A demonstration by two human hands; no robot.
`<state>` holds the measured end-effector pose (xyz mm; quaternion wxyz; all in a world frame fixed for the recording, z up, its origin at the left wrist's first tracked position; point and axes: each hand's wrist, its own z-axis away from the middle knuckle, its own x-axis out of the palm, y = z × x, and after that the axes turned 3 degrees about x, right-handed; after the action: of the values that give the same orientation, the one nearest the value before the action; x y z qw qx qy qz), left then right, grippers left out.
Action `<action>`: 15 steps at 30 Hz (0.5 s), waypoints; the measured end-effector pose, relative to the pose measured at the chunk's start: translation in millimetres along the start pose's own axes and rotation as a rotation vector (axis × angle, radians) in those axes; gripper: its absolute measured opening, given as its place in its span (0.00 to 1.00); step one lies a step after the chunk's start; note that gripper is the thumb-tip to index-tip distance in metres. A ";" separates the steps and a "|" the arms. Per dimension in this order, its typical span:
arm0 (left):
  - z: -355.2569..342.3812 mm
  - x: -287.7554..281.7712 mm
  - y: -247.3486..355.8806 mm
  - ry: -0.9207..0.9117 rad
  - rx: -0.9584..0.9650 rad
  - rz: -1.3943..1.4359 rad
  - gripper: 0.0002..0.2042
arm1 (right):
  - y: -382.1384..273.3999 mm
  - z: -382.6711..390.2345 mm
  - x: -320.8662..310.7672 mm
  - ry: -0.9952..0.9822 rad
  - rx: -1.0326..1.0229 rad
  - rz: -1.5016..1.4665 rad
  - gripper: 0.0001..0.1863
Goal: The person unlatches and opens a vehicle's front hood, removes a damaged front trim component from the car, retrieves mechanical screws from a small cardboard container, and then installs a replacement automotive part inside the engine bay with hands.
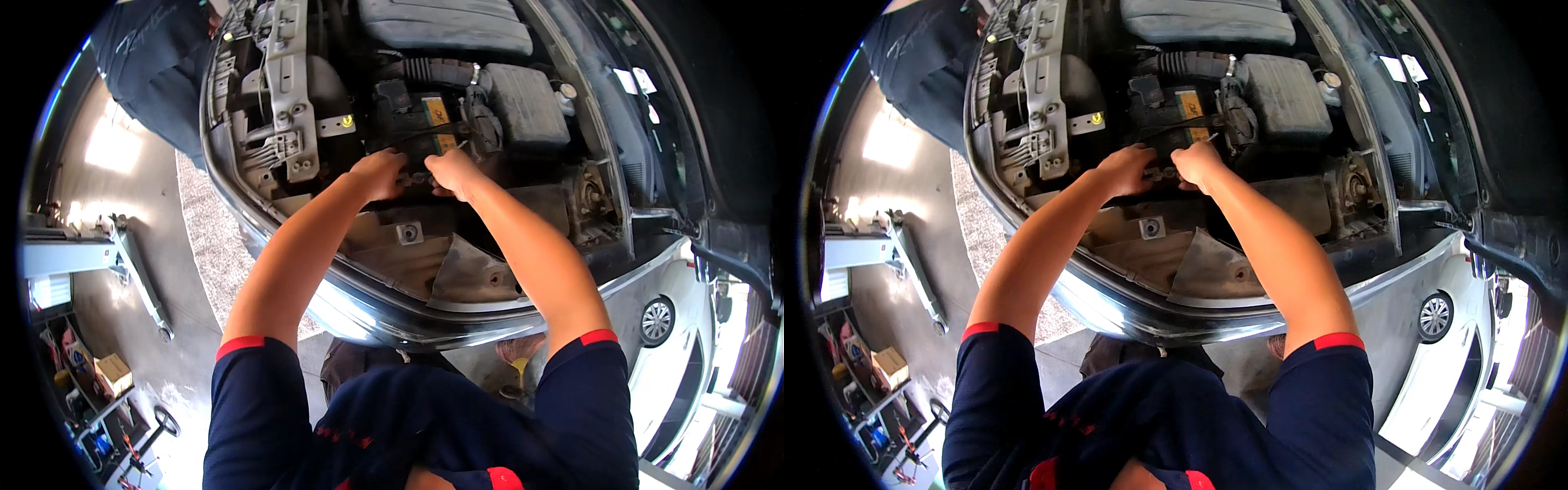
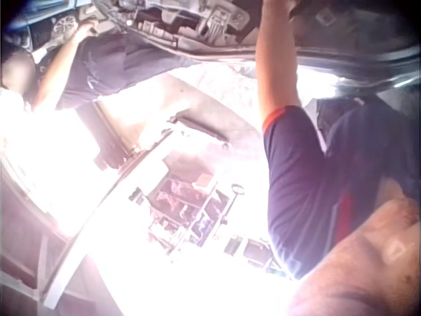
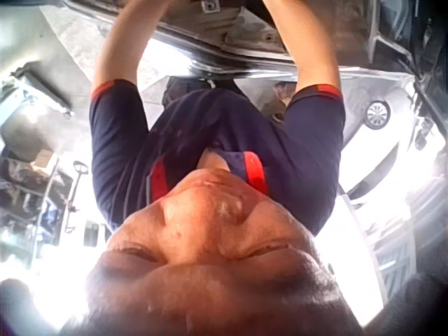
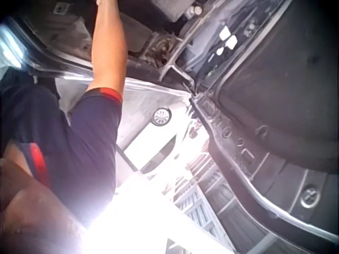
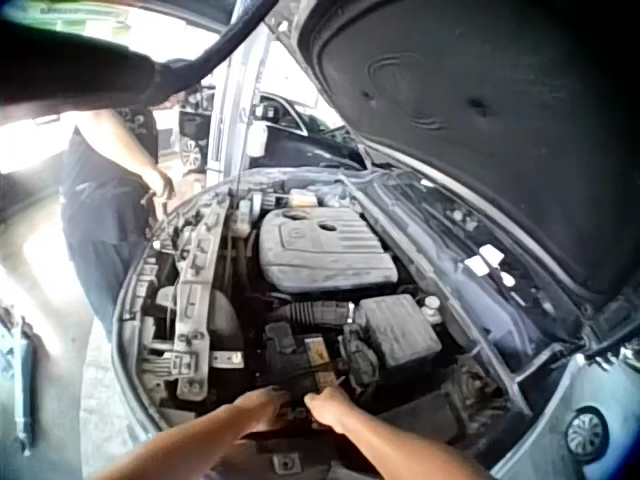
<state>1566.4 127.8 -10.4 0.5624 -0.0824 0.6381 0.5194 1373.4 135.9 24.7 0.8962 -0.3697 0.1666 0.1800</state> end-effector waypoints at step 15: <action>-14.9 45.8 -44.6 0.152 0.026 0.138 0.28 | -19.2 25.6 -23.2 -0.150 -0.780 1.187 0.18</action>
<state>1571.5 118.6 -75.2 0.4764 -0.0703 0.6896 0.5409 1365.8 137.1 63.6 0.4582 -0.4969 0.2011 0.7090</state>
